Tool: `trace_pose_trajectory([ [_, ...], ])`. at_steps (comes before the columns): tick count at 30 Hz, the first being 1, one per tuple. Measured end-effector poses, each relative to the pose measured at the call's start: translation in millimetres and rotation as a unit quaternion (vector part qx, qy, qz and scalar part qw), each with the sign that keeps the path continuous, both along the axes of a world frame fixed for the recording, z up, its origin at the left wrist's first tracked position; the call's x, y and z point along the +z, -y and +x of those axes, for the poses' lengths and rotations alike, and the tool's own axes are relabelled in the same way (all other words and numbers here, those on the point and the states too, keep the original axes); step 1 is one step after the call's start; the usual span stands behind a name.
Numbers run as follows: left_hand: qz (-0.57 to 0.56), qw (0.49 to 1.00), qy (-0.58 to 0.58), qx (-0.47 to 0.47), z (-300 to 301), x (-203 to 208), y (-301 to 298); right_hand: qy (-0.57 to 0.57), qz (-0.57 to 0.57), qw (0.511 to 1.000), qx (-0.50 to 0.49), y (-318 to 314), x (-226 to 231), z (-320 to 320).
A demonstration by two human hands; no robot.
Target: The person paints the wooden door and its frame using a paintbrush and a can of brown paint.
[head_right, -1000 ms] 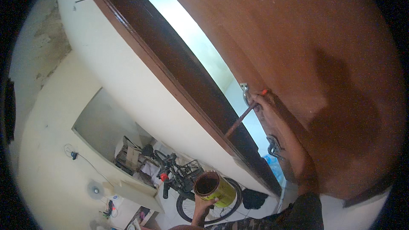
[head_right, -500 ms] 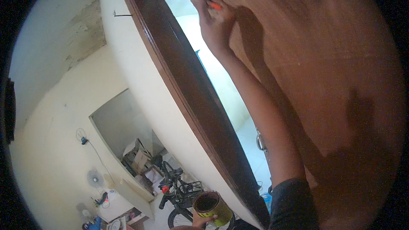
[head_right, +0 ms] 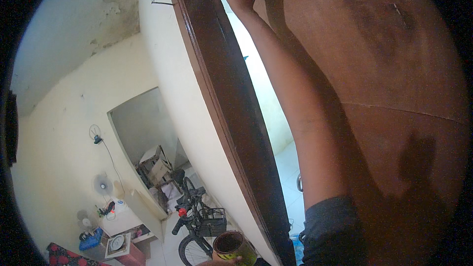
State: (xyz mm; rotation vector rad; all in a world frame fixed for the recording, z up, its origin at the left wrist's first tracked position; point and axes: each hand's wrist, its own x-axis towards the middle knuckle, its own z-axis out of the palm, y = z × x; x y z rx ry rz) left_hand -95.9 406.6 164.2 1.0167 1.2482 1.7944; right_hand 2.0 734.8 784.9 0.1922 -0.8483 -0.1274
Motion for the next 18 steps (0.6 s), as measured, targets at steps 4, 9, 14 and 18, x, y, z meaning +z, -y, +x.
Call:
trace_pose_trajectory([
  [4, -0.001, 1.000, -0.008, 0.004, -5, 0, -1, 0.018, 0.030, 0.999, 0.030, 2, 5, -3],
  [9, 0.000, 1.000, -0.015, 0.001, -10, 2, -4, 0.028, 0.030, 0.998, -0.038, 0, 11, -4],
  [14, -0.003, 1.000, -0.022, -0.003, -11, 1, -5, 0.067, 0.026, 0.995, -0.073, -2, 4, 8],
  [18, -0.005, 1.000, -0.026, 0.000, -12, 2, -4, 0.089, -0.042, 0.992, -0.077, 17, -5, 30],
])
